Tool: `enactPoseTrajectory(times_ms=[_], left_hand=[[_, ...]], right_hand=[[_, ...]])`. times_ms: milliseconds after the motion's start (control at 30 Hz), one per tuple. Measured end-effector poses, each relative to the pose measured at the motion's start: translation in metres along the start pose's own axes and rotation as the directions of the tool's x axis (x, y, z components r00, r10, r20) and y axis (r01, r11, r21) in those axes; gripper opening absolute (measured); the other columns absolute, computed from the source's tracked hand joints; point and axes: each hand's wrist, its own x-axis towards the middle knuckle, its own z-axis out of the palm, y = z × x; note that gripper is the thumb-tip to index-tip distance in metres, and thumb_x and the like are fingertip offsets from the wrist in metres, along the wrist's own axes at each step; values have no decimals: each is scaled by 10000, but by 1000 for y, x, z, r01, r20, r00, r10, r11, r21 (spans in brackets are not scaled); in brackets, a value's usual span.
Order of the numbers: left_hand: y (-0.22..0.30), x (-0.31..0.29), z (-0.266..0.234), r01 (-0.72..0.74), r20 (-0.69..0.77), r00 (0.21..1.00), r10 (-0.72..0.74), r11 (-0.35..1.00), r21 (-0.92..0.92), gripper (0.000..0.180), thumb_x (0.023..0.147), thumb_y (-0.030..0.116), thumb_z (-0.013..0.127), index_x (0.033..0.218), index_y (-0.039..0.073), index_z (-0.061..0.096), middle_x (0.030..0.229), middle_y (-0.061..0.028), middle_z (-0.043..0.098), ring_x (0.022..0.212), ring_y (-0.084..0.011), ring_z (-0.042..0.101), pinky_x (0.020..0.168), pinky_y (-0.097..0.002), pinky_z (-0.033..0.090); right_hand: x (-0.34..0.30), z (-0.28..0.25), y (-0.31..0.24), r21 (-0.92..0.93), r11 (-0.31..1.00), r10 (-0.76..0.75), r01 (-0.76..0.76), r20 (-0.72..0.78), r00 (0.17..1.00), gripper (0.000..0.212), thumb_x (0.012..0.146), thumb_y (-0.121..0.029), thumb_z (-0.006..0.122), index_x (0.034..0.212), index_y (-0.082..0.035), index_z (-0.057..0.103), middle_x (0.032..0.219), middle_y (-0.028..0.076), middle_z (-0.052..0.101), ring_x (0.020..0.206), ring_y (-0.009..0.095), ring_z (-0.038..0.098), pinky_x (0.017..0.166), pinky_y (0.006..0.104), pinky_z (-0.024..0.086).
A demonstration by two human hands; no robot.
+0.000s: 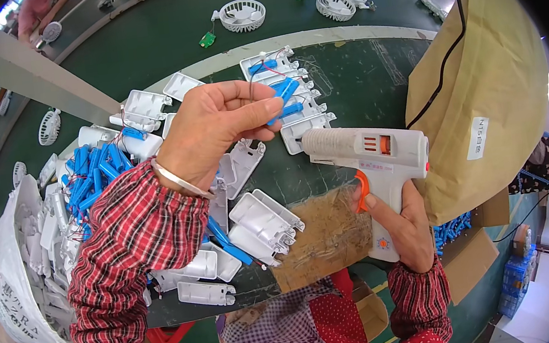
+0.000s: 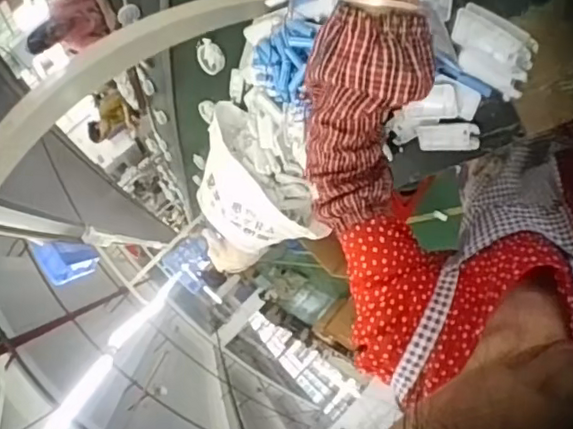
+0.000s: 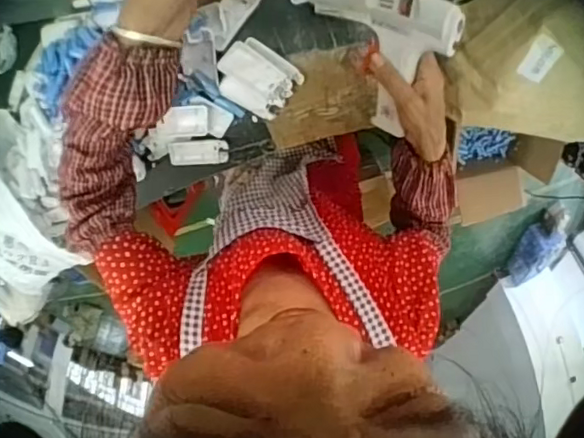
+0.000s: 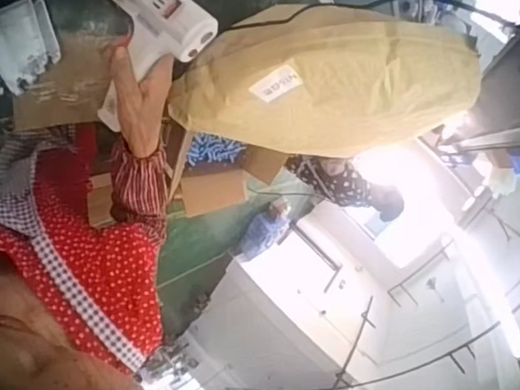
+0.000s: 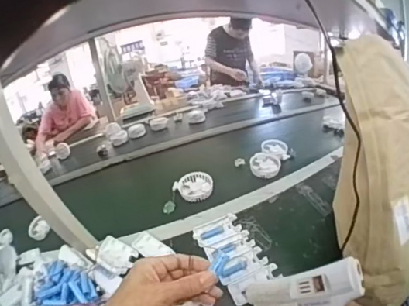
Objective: Gluing small blue battery cells into white plastic housing components using a hot glue gun on an assembly line.
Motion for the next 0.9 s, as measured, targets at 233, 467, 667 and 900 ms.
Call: enactPoseTrajectory(times_ms=[233, 467, 667, 900], left_hand=[[-33, 23, 11, -226, -44, 957, 288, 830, 510, 230, 833, 144, 729, 987, -13, 663, 872, -20, 644, 781, -72, 575, 701, -220, 461], [-68, 42, 15, -390, 95, 830, 549, 451, 803, 200, 744, 144, 755, 880, 39, 652, 930, -110, 584, 912, -269, 537, 788, -351, 440], [-80, 49, 25, -380, 133, 827, 547, 367, 849, 205, 753, 145, 752, 886, 30, 647, 947, -111, 562, 945, -288, 527, 802, -369, 444], [-86, 52, 35, -387, 183, 813, 552, 279, 879, 194, 754, 146, 747, 873, 31, 645, 955, -108, 558, 964, -293, 537, 794, -384, 475]], right_hand=[[-5, -9, 1, 75, 997, -18, 26, -106, 994, 296, 932, -65, 578, 1185, 54, 482, 1020, 107, 645, 933, 159, 619, 854, 295, 484], [3, -10, 4, 22, 1000, -4, 7, -117, 993, 290, 933, -66, 578, 1181, 51, 483, 1025, 108, 644, 936, 150, 618, 851, 284, 483], [1, -14, 8, -5, 1000, 7, -8, -110, 994, 308, 931, -69, 584, 1193, 51, 475, 1026, 111, 642, 926, 148, 618, 844, 283, 485], [-12, -15, 2, 46, 999, 4, 2, -126, 992, 337, 934, -64, 578, 1224, 62, 461, 1042, 120, 637, 924, 165, 620, 852, 300, 492]])
